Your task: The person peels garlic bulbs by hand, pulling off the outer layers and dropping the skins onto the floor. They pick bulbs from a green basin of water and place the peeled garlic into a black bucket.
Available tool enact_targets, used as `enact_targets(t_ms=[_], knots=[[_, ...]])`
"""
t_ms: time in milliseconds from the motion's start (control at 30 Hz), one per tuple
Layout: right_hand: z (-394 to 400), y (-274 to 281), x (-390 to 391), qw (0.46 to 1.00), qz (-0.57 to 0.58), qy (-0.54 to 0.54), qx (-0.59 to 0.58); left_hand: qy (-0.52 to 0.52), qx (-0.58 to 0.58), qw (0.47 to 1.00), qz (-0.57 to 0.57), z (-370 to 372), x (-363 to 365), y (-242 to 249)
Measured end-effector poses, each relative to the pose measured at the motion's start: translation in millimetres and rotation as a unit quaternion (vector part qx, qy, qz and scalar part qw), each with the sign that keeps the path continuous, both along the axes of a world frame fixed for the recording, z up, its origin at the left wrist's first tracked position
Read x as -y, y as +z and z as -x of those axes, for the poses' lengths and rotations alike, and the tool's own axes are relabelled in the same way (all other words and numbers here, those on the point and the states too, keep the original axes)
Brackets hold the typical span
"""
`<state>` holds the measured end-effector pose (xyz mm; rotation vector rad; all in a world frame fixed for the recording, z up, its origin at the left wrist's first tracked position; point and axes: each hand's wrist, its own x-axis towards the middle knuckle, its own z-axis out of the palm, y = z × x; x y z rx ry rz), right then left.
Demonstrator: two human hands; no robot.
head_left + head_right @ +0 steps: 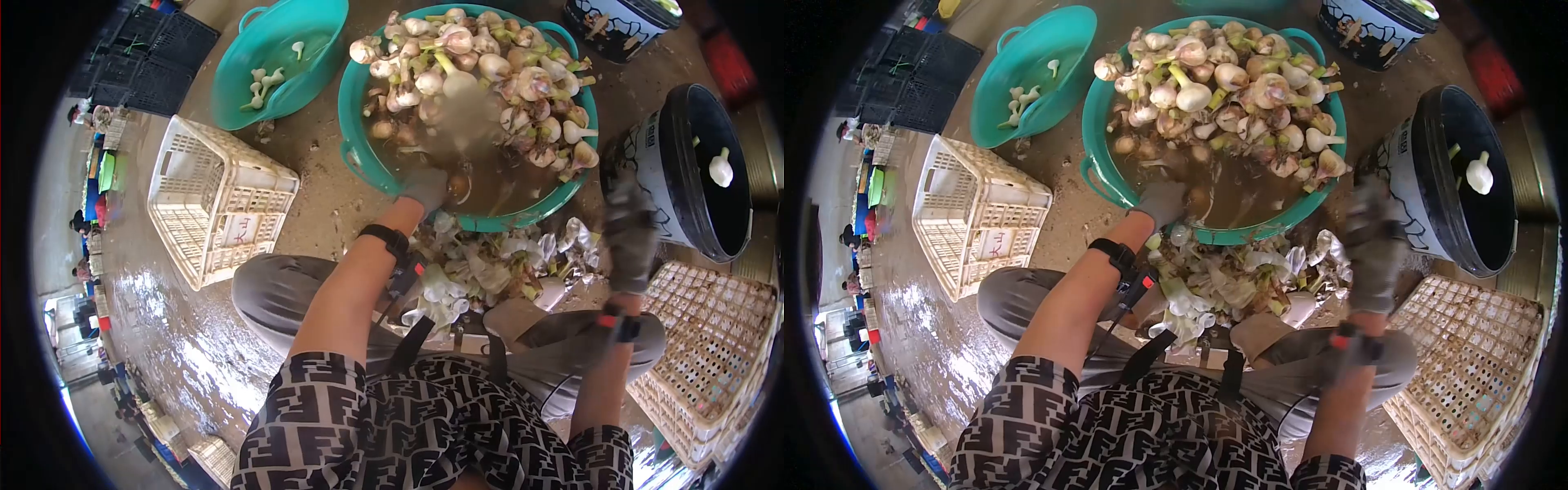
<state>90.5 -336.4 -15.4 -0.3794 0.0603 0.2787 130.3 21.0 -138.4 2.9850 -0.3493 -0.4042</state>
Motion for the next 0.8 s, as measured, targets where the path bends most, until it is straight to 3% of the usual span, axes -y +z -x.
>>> enact_targets(t_ms=[33, 100, 167, 267, 333, 400, 433, 500, 533, 600, 700, 800], knots=[[11, -16, -24, 0.957, 0.259, -0.124, -0.049, 0.023, -0.060, 0.996, 0.060, -2, 0, -1], [29, -49, -45, 0.907, 0.403, 0.112, 0.054, 0.082, -0.143, 0.964, 0.207, 1, 2, 9], [39, -67, -75, 0.896, 0.427, 0.121, 0.023, 0.154, -0.182, 0.896, 0.373, 11, 4, 37], [36, -85, -100, 0.903, 0.381, 0.114, -0.163, 0.131, -0.101, 0.915, 0.367, 22, 18, 35], [39, -75, -107, 0.899, 0.406, 0.109, -0.123, 0.111, -0.039, 0.941, 0.318, 34, 39, 39], [41, -65, -108, 0.889, 0.431, 0.112, -0.108, 0.132, -0.137, 0.973, 0.130, 35, 73, 55], [43, -60, -107, 0.869, 0.472, 0.109, -0.100, 0.123, -0.133, 0.975, 0.130, 33, 80, 46], [44, -54, -102, 0.824, 0.551, 0.103, -0.086, 0.108, -0.128, 0.978, 0.129, 27, 91, 33], [45, -53, -97, 0.743, 0.666, 0.068, -0.002, 0.097, -0.098, 0.980, 0.143, 29, 91, 32], [50, -54, -88, 0.525, 0.836, -0.001, 0.161, 0.075, -0.045, 0.982, 0.165, 36, 82, 35], [41, -35, -104, 0.485, 0.835, -0.036, 0.258, 0.022, 0.051, 0.957, 0.286, 48, 75, 69], [38, -31, -126, 0.482, 0.833, -0.016, 0.273, -0.014, 0.065, 0.948, 0.312, 59, 78, 114]])
